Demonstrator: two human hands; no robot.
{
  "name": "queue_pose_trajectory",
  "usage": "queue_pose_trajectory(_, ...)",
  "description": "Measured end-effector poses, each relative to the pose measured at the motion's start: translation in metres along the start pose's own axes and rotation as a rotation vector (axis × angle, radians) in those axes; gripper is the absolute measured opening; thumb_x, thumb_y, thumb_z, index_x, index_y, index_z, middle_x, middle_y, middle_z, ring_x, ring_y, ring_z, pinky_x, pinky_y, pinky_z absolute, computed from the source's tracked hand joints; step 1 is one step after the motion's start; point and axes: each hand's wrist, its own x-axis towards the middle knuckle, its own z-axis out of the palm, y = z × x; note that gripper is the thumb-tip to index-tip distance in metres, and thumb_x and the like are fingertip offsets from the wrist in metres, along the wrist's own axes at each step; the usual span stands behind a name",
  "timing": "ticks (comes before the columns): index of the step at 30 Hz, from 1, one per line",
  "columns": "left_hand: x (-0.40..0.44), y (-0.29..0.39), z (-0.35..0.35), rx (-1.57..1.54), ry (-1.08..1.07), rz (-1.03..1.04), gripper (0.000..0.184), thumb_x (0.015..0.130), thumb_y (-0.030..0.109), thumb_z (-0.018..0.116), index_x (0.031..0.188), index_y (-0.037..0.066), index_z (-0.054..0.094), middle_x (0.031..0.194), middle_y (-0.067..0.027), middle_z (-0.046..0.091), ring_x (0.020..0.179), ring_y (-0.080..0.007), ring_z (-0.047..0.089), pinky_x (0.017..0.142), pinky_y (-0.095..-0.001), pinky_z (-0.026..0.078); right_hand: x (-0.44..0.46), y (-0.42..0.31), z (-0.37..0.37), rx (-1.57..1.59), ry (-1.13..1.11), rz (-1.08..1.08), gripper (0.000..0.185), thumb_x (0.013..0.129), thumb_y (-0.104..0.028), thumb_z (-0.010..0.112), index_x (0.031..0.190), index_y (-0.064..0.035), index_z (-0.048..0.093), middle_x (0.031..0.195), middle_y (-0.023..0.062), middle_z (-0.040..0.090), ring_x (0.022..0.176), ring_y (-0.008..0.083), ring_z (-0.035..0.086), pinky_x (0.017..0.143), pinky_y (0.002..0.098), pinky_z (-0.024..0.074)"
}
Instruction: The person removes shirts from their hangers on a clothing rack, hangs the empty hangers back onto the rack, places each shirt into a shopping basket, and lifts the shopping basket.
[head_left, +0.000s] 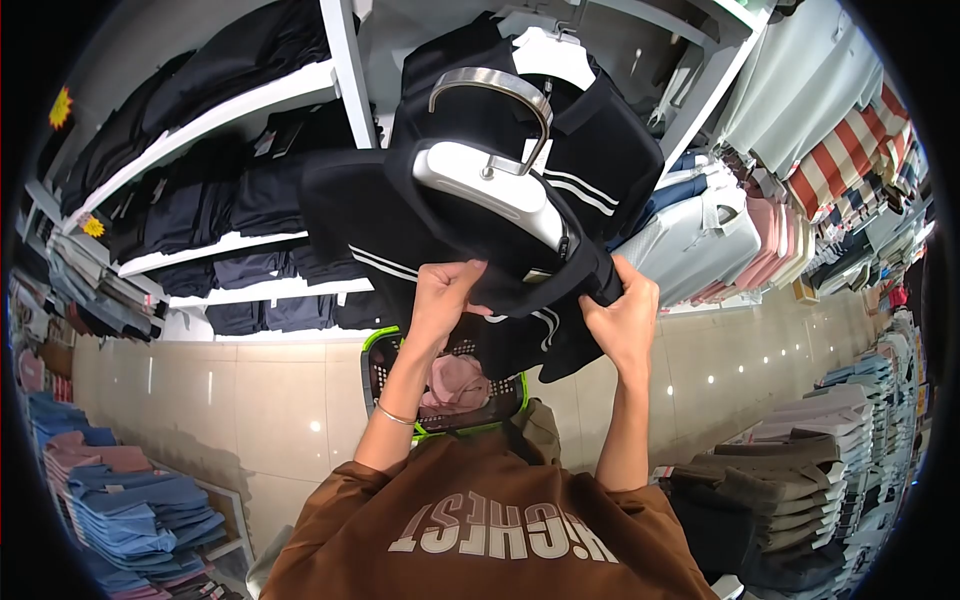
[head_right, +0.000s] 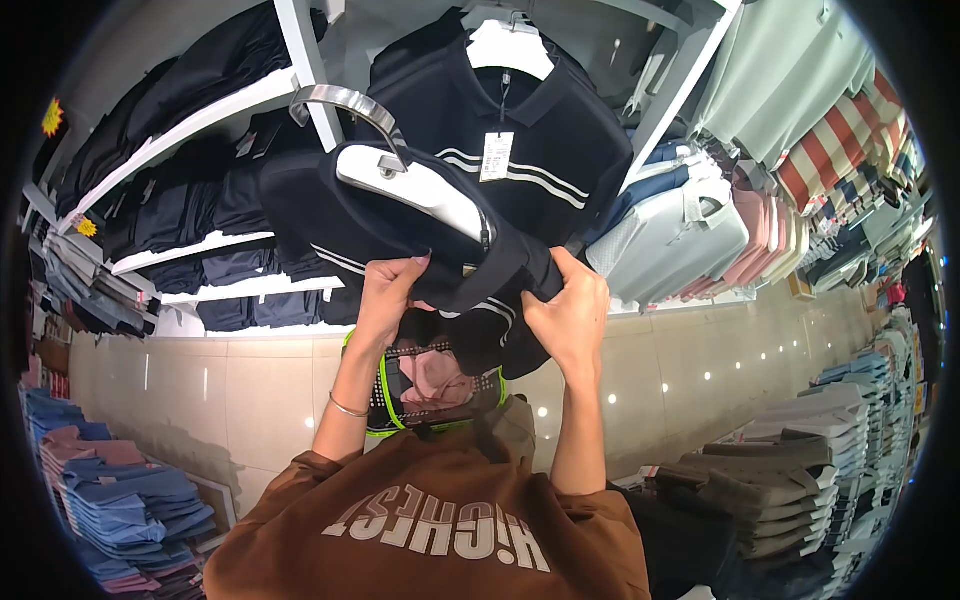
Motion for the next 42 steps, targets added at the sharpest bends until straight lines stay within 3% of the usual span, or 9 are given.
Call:
queue_pose_trajectory(3,-0.008,0.015,0.009,-0.012,0.002,0.05,0.03,0.091,0.02,0.061,0.072,-0.002,0.067,0.06,-0.0024,0.06,0.051,-0.0045,0.055,0.048,-0.0239,0.055,0.0,-0.001,0.001,0.026,-0.003,0.01,0.026,0.058,-0.003,0.064,0.084,0.0018,0.063,0.068,0.02,0.061,0.065,0.0393,0.06,0.06,0.0373,0.0459)
queue_pose_trajectory(15,-0.017,0.022,0.01,0.001,0.078,0.163,0.017,0.086,0.007,0.066,0.071,-0.001,0.068,0.053,0.0052,0.049,0.045,-0.0003,0.041,0.044,-0.0222,0.053,-0.002,0.001,0.001,0.052,0.009,0.037,0.024,0.059,-0.001,0.063,0.082,0.0037,0.061,0.066,0.0194,0.061,0.062,0.0367,0.06,0.06,0.0346,0.0465)
queue_pose_trajectory(21,-0.015,0.007,0.004,-0.085,0.103,0.217,0.015,0.084,0.005,0.068,0.07,0.0,0.067,0.053,0.0047,0.051,0.044,-0.0012,0.043,0.044,-0.0215,0.053,-0.004,0.001,-0.001,0.061,0.033,0.035,0.023,0.059,0.0,0.063,0.081,0.0037,0.061,0.066,0.0184,0.062,0.061,0.0335,0.062,0.061,0.0336,0.0472)
queue_pose_trajectory(30,-0.019,0.009,0.005,-0.479,0.171,0.038,0.005,0.085,0.002,0.065,0.084,-0.002,0.067,0.069,0.0002,0.061,0.049,-0.0009,0.051,0.047,-0.0193,0.056,-0.006,-0.002,0.002,0.05,0.061,0.075,0.024,0.059,0.0,0.063,0.083,0.0031,0.062,0.068,0.0167,0.064,0.063,0.0309,0.064,0.062,0.0327,0.0484)
queue_pose_trajectory(39,-0.026,0.014,0.01,-0.252,0.216,0.139,0.008,0.082,0.003,0.07,0.079,-0.004,0.067,0.06,-0.002,0.06,0.045,-0.0058,0.055,0.045,-0.0229,0.054,-0.006,-0.001,0.007,0.067,0.067,0.071,0.024,0.059,0.002,0.063,0.083,0.0038,0.062,0.068,0.0157,0.065,0.061,0.0277,0.064,0.06,0.0316,0.0477)
queue_pose_trajectory(42,-0.026,0.011,0.007,-0.207,0.206,0.198,0.01,0.079,-0.002,0.071,0.071,0.001,0.066,0.055,-0.0032,0.06,0.04,-0.0097,0.056,0.043,-0.0247,0.054,-0.005,-0.001,0.009,0.106,0.084,0.082,0.024,0.06,0.002,0.062,0.083,0.0041,0.062,0.067,0.0148,0.064,0.059,0.0245,0.063,0.06,0.0307,0.0471)
